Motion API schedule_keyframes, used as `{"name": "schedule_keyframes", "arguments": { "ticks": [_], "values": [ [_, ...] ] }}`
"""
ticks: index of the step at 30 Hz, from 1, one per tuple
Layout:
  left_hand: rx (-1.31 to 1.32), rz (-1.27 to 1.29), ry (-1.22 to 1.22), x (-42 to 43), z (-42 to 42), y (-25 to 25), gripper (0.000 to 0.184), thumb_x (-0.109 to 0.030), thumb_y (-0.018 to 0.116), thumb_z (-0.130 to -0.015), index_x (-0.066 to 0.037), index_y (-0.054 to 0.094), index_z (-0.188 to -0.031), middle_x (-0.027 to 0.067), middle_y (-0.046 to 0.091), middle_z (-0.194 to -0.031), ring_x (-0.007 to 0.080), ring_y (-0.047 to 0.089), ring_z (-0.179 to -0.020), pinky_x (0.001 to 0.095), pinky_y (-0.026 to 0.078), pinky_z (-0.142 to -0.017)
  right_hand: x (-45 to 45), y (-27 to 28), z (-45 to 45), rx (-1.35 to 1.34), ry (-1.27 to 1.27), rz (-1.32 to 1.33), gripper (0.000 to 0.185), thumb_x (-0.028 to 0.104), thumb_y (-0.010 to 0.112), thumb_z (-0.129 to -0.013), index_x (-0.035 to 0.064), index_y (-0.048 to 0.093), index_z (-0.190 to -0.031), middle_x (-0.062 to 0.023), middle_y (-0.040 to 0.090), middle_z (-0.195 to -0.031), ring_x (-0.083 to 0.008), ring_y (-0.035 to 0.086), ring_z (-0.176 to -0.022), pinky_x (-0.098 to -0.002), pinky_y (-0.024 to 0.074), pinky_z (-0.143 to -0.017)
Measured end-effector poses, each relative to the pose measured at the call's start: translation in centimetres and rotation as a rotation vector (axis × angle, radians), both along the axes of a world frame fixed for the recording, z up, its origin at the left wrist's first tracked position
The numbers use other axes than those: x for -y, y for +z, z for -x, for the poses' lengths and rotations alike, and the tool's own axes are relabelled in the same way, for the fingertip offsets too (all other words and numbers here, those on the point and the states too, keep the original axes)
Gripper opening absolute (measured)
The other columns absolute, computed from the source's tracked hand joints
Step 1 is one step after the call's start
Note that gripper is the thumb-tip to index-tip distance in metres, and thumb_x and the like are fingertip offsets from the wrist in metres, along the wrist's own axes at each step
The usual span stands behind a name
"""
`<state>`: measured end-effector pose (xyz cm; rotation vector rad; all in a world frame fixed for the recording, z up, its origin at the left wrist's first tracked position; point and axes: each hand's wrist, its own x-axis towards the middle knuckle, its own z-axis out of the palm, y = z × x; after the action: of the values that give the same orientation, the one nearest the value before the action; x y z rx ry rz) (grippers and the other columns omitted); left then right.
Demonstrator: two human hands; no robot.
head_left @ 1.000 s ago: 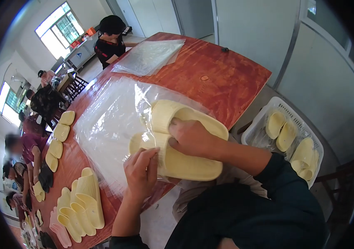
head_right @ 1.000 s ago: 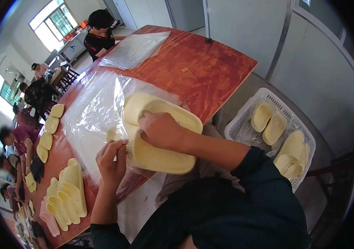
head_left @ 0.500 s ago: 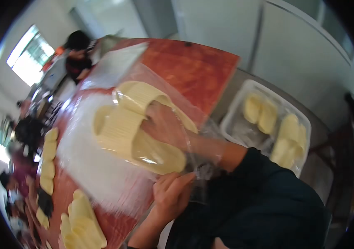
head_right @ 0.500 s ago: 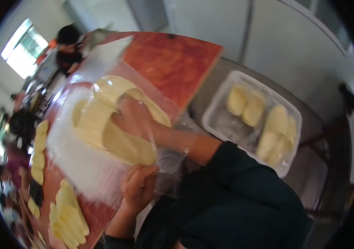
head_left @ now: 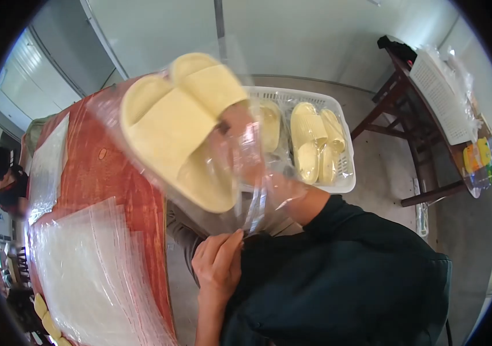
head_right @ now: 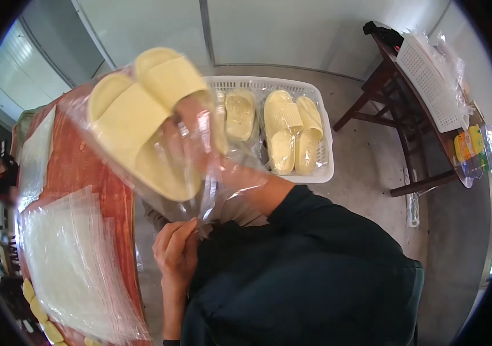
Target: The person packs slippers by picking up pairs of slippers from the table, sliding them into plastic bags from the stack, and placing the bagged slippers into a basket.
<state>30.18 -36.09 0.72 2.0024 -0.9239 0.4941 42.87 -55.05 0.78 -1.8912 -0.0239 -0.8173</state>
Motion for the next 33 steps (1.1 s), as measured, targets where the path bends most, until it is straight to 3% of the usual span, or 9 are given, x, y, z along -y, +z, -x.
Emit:
{"name": "schedule_keyframes", "arguments": {
  "ticks": [5,7,9,11,15,19,21,28,33],
  "values": [
    [-0.1,-0.026,-0.144,1.3,-0.6,-1.2,0.023,0.002,0.073,-0.079,-0.002,0.07,-0.102,0.0107,0.065,-0.081,0.0275,0.065,-0.071,0.0372,0.05,-0.063,8.0,-0.7,1.8,0.192,-0.249,0.172,0.028,0.014,0.066,-0.087,-0.0004,0.065,-0.111,-0.0152,0.066,-0.099,-0.0292,0.065,-0.077,-0.0391,0.0513,-0.066],
    [-0.137,-0.032,-0.127,1.1,-0.6,-2.1,0.022,0.002,0.073,-0.08,-0.002,0.069,-0.101,0.0111,0.065,-0.081,0.0282,0.065,-0.071,0.0373,0.05,-0.063,9.6,0.3,2.3,-0.155,-0.286,0.214,0.03,0.012,0.064,-0.086,0.0007,0.065,-0.113,-0.0172,0.065,-0.098,-0.0331,0.065,-0.078,-0.0416,0.0515,-0.069],
    [-0.175,-0.043,-0.102,0.6,-0.4,-3.0,0.021,0.002,0.072,-0.08,-0.001,0.069,-0.101,0.0116,0.065,-0.08,0.0288,0.065,-0.071,0.0375,0.051,-0.063,11.4,-6.6,0.3,-0.265,-0.387,0.15,0.028,0.019,0.066,-0.088,0.0011,0.065,-0.109,-0.0181,0.064,-0.081,-0.035,0.064,-0.075,-0.045,0.0508,-0.07],
    [-0.262,-0.068,-0.066,0.2,-0.1,-3.6,0.017,0.002,0.072,-0.081,0.0,0.069,-0.098,0.0128,0.064,-0.078,0.03,0.065,-0.07,0.0377,0.051,-0.063,12.8,-10.9,-0.2,-0.392,-0.36,0.653,0.025,0.015,0.066,-0.085,0.0019,0.065,-0.106,-0.0187,0.065,-0.093,-0.039,0.064,-0.085,-0.0473,0.0511,-0.074],
    [-0.334,-0.057,-0.001,-0.6,0.6,-5.5,0.014,0.002,0.071,-0.082,0.0,0.069,-0.096,0.0135,0.063,-0.077,0.0308,0.064,-0.069,0.037,0.051,-0.063,13.1,-15.4,0.2,-0.153,-0.15,0.864,0.028,0.017,0.061,-0.09,0.0059,0.058,-0.116,-0.0133,0.064,-0.109,-0.0354,0.065,-0.095,-0.0452,0.0541,-0.076],
    [-0.382,-0.057,0.034,-1.3,1.3,-6.3,0.013,0.003,0.069,-0.085,0.001,0.07,-0.097,0.0147,0.064,-0.079,0.0305,0.064,-0.07,0.0356,0.051,-0.064,13.7,-15.5,-0.2,-0.361,0.11,0.585,0.023,0.013,0.061,-0.089,0.0039,0.058,-0.11,-0.0123,0.065,-0.105,-0.0336,0.067,-0.09,-0.0418,0.0554,-0.071],
    [-0.424,-0.061,0.045,-1.4,1.5,-6.5,0.012,0.004,0.068,-0.086,0.001,0.07,-0.097,0.0156,0.065,-0.081,0.0304,0.065,-0.072,0.0345,0.051,-0.066,14.5,-16.5,-0.9,-0.493,-0.002,0.985,0.023,0.011,0.06,-0.089,0.0026,0.057,-0.11,-0.012,0.066,-0.098,-0.0316,0.067,-0.083,-0.0386,0.0554,-0.065],
    [-0.509,-0.011,0.07,-1.4,1.7,-7.4,0.013,0.004,0.067,-0.086,0.002,0.069,-0.099,0.0152,0.066,-0.083,0.0282,0.067,-0.073,0.0324,0.052,-0.067,13.6,-15.9,1.0,-0.371,0.179,1.037,0.025,0.021,0.063,-0.088,0.0066,0.056,-0.108,-0.0139,0.062,-0.093,-0.0361,0.066,-0.083,-0.0438,0.0544,-0.065],
    [-0.537,0.028,0.135,-2.3,1.8,-7.2,0.014,0.003,0.067,-0.087,0.002,0.07,-0.101,0.0145,0.066,-0.083,0.0266,0.067,-0.074,0.0317,0.05,-0.066,13.7,-13.8,2.7,-0.393,0.262,0.832,0.03,0.021,0.068,-0.086,0.0086,0.057,-0.111,-0.0142,0.059,-0.109,-0.0373,0.064,-0.095,-0.0476,0.0534,-0.076]
  ]
}}
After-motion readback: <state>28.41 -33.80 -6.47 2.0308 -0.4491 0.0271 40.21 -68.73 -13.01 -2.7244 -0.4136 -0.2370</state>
